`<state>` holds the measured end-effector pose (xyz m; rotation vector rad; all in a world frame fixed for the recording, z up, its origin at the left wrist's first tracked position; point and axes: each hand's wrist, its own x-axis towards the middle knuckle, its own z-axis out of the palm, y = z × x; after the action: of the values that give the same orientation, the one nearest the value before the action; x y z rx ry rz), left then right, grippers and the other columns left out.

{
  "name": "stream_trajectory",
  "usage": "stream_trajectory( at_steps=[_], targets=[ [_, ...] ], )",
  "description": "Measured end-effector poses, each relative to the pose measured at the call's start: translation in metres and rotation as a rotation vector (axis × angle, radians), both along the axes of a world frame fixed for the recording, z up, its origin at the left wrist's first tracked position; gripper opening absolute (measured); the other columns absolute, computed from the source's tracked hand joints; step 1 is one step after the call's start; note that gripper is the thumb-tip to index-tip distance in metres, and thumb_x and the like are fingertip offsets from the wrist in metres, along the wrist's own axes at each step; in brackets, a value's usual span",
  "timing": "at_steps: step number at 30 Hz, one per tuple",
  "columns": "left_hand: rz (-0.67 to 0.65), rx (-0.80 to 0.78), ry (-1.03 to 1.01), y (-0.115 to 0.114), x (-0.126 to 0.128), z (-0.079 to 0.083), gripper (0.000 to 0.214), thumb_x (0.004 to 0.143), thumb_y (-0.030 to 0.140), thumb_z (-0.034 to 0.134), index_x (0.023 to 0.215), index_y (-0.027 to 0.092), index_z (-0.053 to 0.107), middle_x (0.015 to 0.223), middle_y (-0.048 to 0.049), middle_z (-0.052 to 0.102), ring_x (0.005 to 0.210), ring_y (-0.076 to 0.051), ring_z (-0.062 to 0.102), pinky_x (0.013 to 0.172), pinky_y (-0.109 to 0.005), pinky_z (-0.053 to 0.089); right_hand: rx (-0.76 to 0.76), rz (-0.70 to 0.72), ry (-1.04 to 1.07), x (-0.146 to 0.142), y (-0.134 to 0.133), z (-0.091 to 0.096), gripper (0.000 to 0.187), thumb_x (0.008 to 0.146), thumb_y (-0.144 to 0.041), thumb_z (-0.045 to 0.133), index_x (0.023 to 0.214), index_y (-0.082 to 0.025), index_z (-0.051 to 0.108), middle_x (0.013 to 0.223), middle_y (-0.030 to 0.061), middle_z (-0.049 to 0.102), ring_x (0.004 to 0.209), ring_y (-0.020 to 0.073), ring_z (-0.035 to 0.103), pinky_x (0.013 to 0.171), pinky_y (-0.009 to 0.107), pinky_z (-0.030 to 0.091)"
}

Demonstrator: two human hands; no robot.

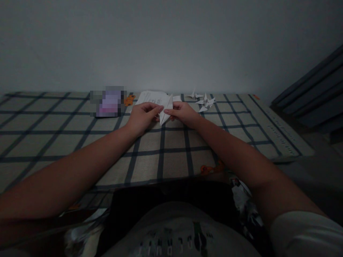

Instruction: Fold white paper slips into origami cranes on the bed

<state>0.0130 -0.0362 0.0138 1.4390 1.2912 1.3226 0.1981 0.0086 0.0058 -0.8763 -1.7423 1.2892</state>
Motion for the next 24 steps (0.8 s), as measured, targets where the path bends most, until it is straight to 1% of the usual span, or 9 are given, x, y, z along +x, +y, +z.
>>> stream_trajectory(
  at_steps=[5,8,12,15,18,21,24],
  targets=[
    [0.021,0.045,0.054,0.0007,-0.0024,-0.0008,0.025,0.079,0.041,0.078,0.077,0.017,0.073,0.063,-0.0017,0.067,0.054,-0.012,0.058,0.055,-0.024,0.047,-0.073,-0.001,0.028,-0.0017,-0.0033,0.0056,0.027,0.089,-0.025,0.071,0.067,-0.017,0.056,0.06,-0.0026,0.059,0.057,0.0079,0.057,0.056,0.02,0.049],
    [0.028,0.055,0.082,0.0003,-0.0024,-0.0003,0.022,0.08,0.039,0.078,0.079,0.017,0.074,0.065,-0.0021,0.069,0.055,-0.013,0.059,0.055,-0.025,0.047,-0.1,-0.011,0.037,-0.0024,-0.0036,0.0062,0.026,0.088,-0.02,0.069,0.066,-0.016,0.056,0.06,-0.0019,0.06,0.056,0.0074,0.057,0.055,0.019,0.048],
    [0.045,0.05,0.109,0.0006,-0.0022,0.0006,0.021,0.08,0.038,0.078,0.08,0.017,0.075,0.065,-0.0026,0.07,0.056,-0.014,0.06,0.055,-0.026,0.047,-0.097,-0.011,0.029,-0.0024,-0.0025,0.0048,0.027,0.089,-0.018,0.068,0.064,-0.016,0.056,0.058,-0.0023,0.06,0.054,0.0072,0.056,0.054,0.018,0.048],
    [0.05,0.043,0.117,0.0012,-0.0027,-0.0008,0.023,0.079,0.04,0.078,0.08,0.017,0.074,0.065,-0.0027,0.069,0.056,-0.014,0.06,0.055,-0.026,0.046,-0.084,-0.011,0.01,-0.0019,-0.0015,0.0036,0.028,0.09,-0.019,0.066,0.065,-0.016,0.057,0.058,-0.0023,0.059,0.054,0.0075,0.055,0.054,0.018,0.047],
    [0.041,0.067,0.141,0.0007,-0.0033,-0.0029,0.026,0.077,0.043,0.078,0.079,0.018,0.074,0.064,-0.002,0.068,0.056,-0.014,0.058,0.053,-0.025,0.044,-0.066,-0.022,0.018,-0.0017,-0.0018,0.0037,0.027,0.091,-0.027,0.07,0.069,-0.016,0.059,0.063,-0.0019,0.06,0.057,0.0088,0.055,0.056,0.02,0.048],
    [0.022,0.081,0.183,-0.0003,-0.0033,-0.0042,0.027,0.076,0.044,0.078,0.078,0.018,0.073,0.063,-0.0013,0.067,0.055,-0.014,0.058,0.053,-0.025,0.043,-0.047,-0.028,0.047,-0.0018,-0.0015,0.0032,0.023,0.086,-0.032,0.076,0.078,-0.016,0.063,0.07,-0.0017,0.062,0.062,0.0101,0.055,0.059,0.022,0.049],
    [0.021,0.086,0.186,0.0001,-0.0032,-0.0048,0.025,0.075,0.043,0.077,0.076,0.019,0.071,0.062,-0.0008,0.067,0.054,-0.014,0.057,0.053,-0.025,0.044,-0.054,-0.028,0.128,-0.0017,0.0023,-0.0011,0.023,0.083,-0.036,0.077,0.084,-0.016,0.064,0.073,-0.002,0.062,0.065,0.0104,0.055,0.062,0.022,0.048]
  ],
)
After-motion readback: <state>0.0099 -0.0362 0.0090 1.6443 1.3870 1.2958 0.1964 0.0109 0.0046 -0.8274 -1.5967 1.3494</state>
